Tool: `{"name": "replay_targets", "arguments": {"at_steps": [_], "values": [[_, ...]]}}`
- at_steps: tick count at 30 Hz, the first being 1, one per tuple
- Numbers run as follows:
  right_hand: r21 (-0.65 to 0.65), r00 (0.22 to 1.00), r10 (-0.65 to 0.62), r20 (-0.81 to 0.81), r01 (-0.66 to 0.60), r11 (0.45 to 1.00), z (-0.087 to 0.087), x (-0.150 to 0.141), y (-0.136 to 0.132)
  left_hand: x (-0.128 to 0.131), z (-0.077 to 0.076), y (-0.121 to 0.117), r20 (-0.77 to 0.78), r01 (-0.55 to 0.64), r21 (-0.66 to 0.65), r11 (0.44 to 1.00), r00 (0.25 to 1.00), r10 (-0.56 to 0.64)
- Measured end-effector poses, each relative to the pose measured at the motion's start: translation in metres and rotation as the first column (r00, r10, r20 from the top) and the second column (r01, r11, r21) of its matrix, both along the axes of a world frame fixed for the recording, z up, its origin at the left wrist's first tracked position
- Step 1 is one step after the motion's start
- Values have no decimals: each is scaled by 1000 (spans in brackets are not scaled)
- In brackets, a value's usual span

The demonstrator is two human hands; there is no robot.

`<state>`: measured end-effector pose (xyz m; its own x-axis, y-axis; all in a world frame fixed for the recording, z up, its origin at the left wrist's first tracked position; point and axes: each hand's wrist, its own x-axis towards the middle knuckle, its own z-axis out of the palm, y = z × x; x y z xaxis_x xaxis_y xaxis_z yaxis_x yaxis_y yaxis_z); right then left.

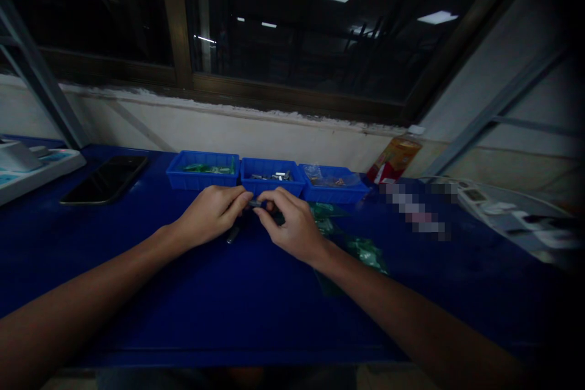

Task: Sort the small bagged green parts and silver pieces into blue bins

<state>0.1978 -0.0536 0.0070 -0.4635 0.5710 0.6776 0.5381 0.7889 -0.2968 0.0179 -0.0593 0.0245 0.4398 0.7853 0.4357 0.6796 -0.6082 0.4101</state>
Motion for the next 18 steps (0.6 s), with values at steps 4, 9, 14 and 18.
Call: {"name": "replay_targets", "arguments": {"at_steps": [4, 9, 14, 18], "values": [[-16, 996, -37, -80, 36, 999, -1, 0, 2, 0, 0, 0, 80, 11, 42, 999, 997, -15], [-56, 994, -30, -105, 24, 998, -1, 1, 3, 0, -3, 1, 76, 38, 84, 996, 996, -44], [-83, 995, -10, -94, 3, 997, -1, 2, 1, -1, -7, 2, 63, 75, 70, 995, 995, -79], [-77, 993, -18, -113, 10, 997, -1, 2, 1, -2, -6, 2, 35, 75, 48, 996, 996, -77]]}}
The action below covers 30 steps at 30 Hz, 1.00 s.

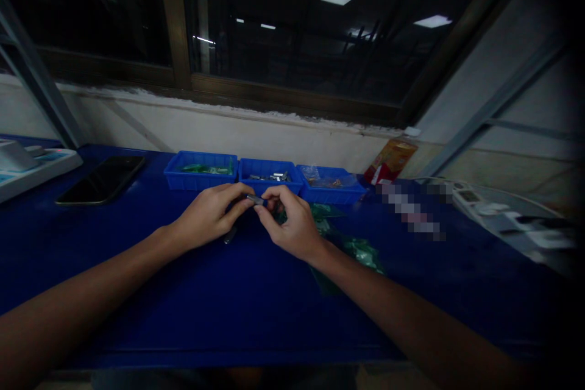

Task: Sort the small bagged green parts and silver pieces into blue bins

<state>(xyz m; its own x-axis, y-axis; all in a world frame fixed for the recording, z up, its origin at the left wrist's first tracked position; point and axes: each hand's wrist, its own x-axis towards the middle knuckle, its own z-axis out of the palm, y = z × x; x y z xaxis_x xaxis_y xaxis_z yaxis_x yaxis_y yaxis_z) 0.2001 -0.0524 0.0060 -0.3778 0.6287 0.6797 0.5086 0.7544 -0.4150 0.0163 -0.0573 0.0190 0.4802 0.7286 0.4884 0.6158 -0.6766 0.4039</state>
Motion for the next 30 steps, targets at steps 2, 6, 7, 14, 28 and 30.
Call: {"name": "replay_targets", "arguments": {"at_steps": [2, 6, 7, 14, 28, 30], "values": [[14, 1000, 2, 14, -2, 1000, 0, 0, 0, 0, 1, -1, -3, -1, -10, 1000, 1000, 1], [65, 999, 8, 41, -10, 998, 1, 0, 0, 3, 4, -2, -25, 1, -41, 999, 1000, -2], [77, 999, 10, 50, -14, 997, 2, 1, 0, 3, 5, -2, -50, -10, -46, 999, 999, 8], [146, 988, -155, -2, 154, 977, 7, 15, 21, -17, 19, -2, -437, -115, -201, 973, 899, 16], [137, 985, -142, 97, 128, 982, 9, 18, 27, -6, -1, 1, -251, -3, -191, 982, 967, -46], [97, 984, -23, 175, 6, 995, 9, 11, 13, -5, 2, 1, -188, 0, -214, 977, 981, -41]]}}
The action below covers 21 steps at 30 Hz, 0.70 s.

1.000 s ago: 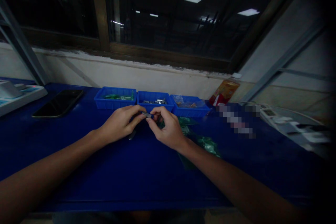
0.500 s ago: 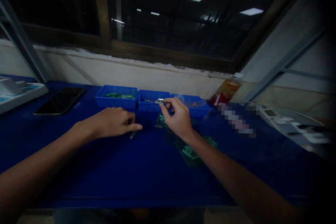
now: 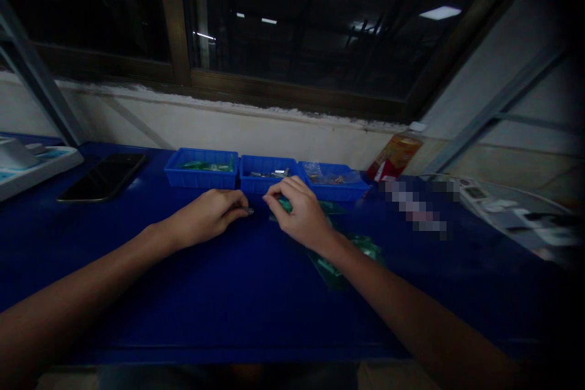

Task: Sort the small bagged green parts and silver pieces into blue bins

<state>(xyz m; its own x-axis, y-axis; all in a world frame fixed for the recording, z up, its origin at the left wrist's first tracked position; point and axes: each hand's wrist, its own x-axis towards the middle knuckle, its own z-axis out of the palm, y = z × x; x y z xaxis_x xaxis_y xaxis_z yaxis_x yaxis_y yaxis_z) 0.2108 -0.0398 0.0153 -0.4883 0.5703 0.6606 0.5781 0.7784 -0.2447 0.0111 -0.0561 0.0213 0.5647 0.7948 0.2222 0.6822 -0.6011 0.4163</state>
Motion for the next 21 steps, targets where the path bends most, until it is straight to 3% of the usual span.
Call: {"name": "replay_targets", "arguments": {"at_steps": [5, 13, 18, 21], "values": [[-17, 983, 99, 151, -98, 995, -3, -8, -12, 2, 1, -2, 132, 45, -82, 996, 991, -34], [19, 987, 80, 141, -84, 996, -4, -7, -11, 4, 2, -3, 226, 41, -190, 981, 974, 2], [0, 998, 33, 44, -33, 999, -6, -7, -9, 5, 0, -4, 315, 29, -99, 995, 949, 4], [-8, 999, 35, 41, -35, 999, -7, -8, -8, 5, -1, -5, 226, 22, 13, 1000, 974, -24]]}}
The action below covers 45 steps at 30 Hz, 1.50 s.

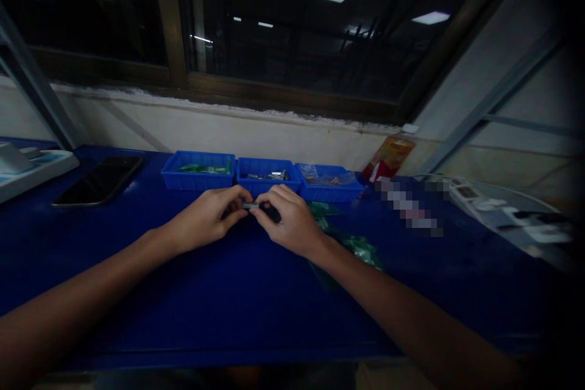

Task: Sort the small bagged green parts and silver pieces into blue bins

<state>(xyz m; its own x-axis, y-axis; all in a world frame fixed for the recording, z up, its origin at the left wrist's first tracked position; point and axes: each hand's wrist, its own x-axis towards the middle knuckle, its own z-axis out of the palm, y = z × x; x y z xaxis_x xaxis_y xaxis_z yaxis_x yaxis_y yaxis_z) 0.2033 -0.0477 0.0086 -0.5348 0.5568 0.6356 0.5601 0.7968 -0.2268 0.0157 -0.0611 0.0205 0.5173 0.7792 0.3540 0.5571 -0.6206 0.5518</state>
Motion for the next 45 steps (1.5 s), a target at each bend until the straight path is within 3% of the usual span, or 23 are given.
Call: {"name": "replay_targets", "arguments": {"at_steps": [3, 9, 16, 25, 37, 45], "values": [[1, 1000, 8, 14, -8, 1000, 0, 0, -1, 0, 1, -1, -76, -17, 64, 998, 997, 22], [-3, 999, 18, 29, -18, 1000, 1, 0, -2, 0, 0, 0, -165, -62, 58, 996, 984, 70], [17, 991, -38, 129, 36, 999, 1, -2, -5, 1, -2, 0, -161, -96, 78, 992, 981, 107], [-14, 999, -31, 36, 32, 999, 2, -1, -4, 2, -2, -3, -72, -34, 96, 995, 997, 41], [-52, 1000, -2, -10, 2, 999, 0, -2, -5, 3, 4, -7, -221, -114, 35, 993, 968, 119], [-80, 999, -34, -37, 31, 996, 1, -2, -5, 5, -3, -6, -39, -102, 72, 992, 994, 105]]}}
